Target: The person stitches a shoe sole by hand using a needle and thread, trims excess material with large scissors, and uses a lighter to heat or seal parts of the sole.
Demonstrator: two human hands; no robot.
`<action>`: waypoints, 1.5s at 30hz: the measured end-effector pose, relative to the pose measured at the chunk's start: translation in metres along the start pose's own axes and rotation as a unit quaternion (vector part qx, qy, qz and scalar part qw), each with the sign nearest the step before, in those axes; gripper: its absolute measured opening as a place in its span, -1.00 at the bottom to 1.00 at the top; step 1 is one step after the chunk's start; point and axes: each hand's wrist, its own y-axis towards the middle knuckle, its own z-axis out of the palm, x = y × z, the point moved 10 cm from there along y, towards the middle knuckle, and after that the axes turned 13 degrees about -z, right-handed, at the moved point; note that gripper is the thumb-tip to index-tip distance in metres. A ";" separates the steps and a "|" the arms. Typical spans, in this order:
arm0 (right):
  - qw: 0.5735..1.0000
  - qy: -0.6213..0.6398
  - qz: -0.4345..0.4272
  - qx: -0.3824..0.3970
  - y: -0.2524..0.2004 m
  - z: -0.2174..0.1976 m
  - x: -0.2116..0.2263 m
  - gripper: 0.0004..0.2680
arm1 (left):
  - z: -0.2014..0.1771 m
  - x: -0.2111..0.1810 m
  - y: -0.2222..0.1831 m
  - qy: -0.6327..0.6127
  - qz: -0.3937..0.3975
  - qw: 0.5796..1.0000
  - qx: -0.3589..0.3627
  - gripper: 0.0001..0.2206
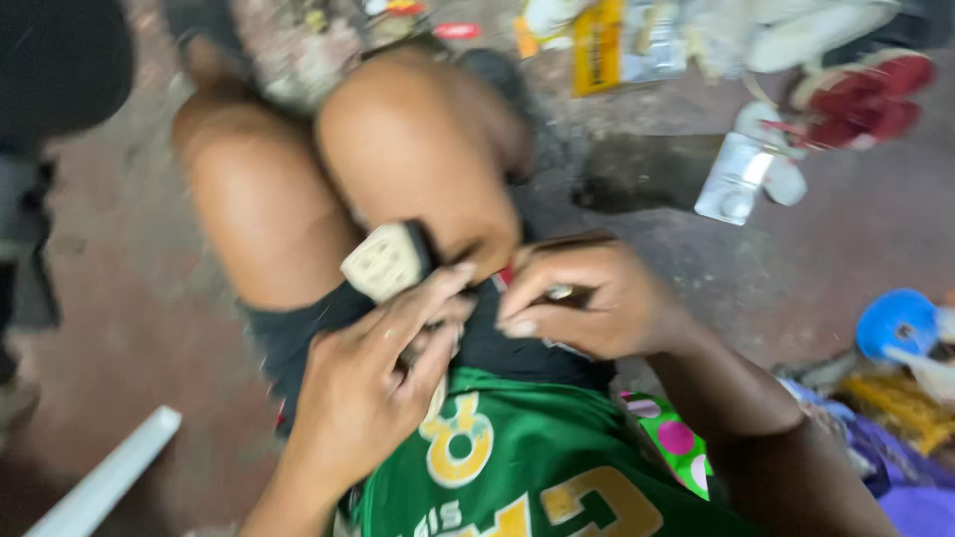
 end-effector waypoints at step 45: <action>0.990 -0.042 0.004 -0.138 -0.002 0.044 -0.037 -0.32 | -0.005 0.079 -0.024 -0.049 -0.072 0.981 -0.173 -0.73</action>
